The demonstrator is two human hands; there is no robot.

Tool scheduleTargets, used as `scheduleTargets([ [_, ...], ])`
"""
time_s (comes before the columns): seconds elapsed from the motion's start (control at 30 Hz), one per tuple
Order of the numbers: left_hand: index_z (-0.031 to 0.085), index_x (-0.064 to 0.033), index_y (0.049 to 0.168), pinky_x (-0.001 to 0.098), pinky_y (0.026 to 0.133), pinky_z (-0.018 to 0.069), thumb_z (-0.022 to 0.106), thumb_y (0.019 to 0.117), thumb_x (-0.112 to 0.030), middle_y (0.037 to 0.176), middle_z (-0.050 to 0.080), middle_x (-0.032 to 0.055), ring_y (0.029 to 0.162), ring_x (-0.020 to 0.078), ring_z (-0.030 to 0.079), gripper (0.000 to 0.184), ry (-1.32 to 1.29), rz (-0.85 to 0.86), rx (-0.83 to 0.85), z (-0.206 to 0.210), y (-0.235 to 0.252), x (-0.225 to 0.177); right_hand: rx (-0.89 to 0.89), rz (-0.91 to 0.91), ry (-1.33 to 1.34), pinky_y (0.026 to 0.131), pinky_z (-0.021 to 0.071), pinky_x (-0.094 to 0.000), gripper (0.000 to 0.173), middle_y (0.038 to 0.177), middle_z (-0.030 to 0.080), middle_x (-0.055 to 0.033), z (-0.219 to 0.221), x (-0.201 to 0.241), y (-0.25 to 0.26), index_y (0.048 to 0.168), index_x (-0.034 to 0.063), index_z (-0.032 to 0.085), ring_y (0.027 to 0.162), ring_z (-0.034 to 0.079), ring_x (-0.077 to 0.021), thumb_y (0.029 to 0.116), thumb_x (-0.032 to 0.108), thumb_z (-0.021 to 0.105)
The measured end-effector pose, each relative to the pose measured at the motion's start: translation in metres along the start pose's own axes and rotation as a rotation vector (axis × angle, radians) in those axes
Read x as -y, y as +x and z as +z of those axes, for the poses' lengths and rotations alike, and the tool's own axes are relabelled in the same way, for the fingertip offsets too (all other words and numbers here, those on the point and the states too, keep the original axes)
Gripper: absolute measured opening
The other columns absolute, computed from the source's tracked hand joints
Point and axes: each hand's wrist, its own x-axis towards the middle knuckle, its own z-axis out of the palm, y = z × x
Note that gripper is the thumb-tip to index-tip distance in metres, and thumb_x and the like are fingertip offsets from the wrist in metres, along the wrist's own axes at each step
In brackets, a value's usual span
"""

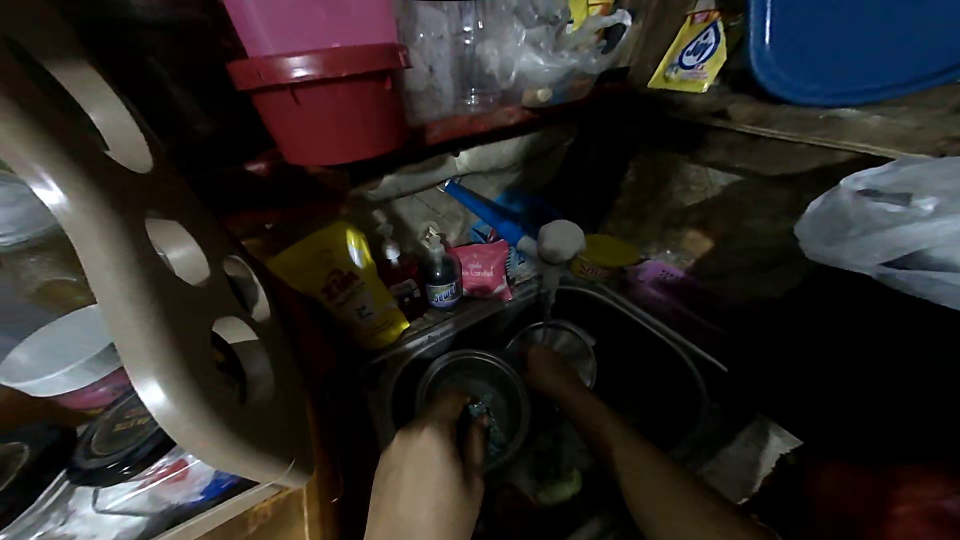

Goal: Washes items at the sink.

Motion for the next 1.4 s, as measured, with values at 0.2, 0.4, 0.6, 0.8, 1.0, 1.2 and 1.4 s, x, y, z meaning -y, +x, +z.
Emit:
scheduleTargets([
  [0.2,0.072,-0.0150,0.112,0.0380,0.063,0.0588,0.064,0.0986,-0.032,0.085,0.072,0.0008,0.070,0.0155,0.069,0.023,0.000,-0.002,0.018,0.000,0.000,-0.001,-0.024,-0.021,0.113,0.099,0.0511,-0.0565,0.030,0.120,0.068,-0.0233,-0.011,-0.006,0.007,0.119,-0.0019,0.069,0.113,0.066,-0.0382,0.0989,0.020,0.065],
  [0.4,0.072,-0.0153,0.113,0.0386,0.064,0.0589,0.063,0.0985,-0.033,0.087,0.073,0.0010,0.072,0.0160,0.070,0.024,0.000,0.006,0.013,0.000,-0.001,-0.001,-0.105,-0.064,0.331,0.091,0.0535,-0.0615,0.027,0.107,0.070,-0.0228,-0.037,-0.035,0.024,0.113,-0.0024,0.069,0.102,0.068,-0.0382,0.0943,0.017,0.071],
  [0.6,0.072,-0.0164,0.113,0.0373,0.063,0.0588,0.064,0.0983,-0.033,0.086,0.072,0.0000,0.070,0.0145,0.069,0.023,-0.006,0.012,0.002,0.002,0.000,-0.001,-0.165,-0.126,0.246,0.093,0.0531,-0.0613,0.019,0.108,0.070,-0.0221,-0.055,-0.026,0.007,0.112,-0.0020,0.069,0.103,0.068,-0.0383,0.0946,0.007,0.068],
  [0.8,0.072,-0.0155,0.113,0.0372,0.064,0.0588,0.064,0.0983,-0.031,0.087,0.072,0.0004,0.071,0.0146,0.069,0.023,-0.009,0.023,0.000,0.002,0.000,-0.001,-0.287,-0.002,0.209,0.094,0.0520,-0.0619,0.023,0.112,0.069,-0.0245,-0.055,-0.016,-0.016,0.120,-0.0009,0.067,0.107,0.067,-0.0422,0.0984,0.007,0.063],
  [1.0,0.071,-0.0154,0.115,0.0367,0.068,0.0587,0.062,0.0990,-0.032,0.091,0.073,0.0011,0.077,0.0154,0.070,0.024,-0.015,0.021,0.048,-0.002,-0.002,-0.005,-0.333,0.027,-0.088,0.103,0.0438,-0.0682,0.051,0.145,0.050,-0.0289,-0.019,-0.025,-0.025,0.141,0.0022,0.058,0.134,0.047,-0.0496,0.0930,0.015,0.072],
  [1.2,0.072,-0.0174,0.108,0.0343,0.062,0.0580,0.063,0.0971,-0.033,0.082,0.071,-0.0020,0.069,0.0121,0.068,0.021,-0.002,0.068,-0.023,0.004,-0.003,-0.001,-0.136,-0.090,-0.311,0.120,0.0114,-0.0728,0.050,0.163,0.030,-0.0285,0.019,-0.013,-0.010,0.147,-0.0047,0.049,0.153,0.017,-0.0502,0.1031,0.019,0.055],
  [1.4,0.072,-0.0149,0.106,0.0332,0.060,0.0573,0.065,0.0981,-0.033,0.078,0.069,-0.0018,0.065,0.0099,0.065,0.021,-0.075,0.083,-0.056,0.004,-0.004,-0.002,-0.169,-0.246,-0.439,0.113,0.0307,-0.0717,0.029,0.144,0.054,-0.0280,0.016,-0.019,-0.005,0.127,0.0022,0.069,0.141,0.041,-0.0506,0.0996,0.006,0.059],
])
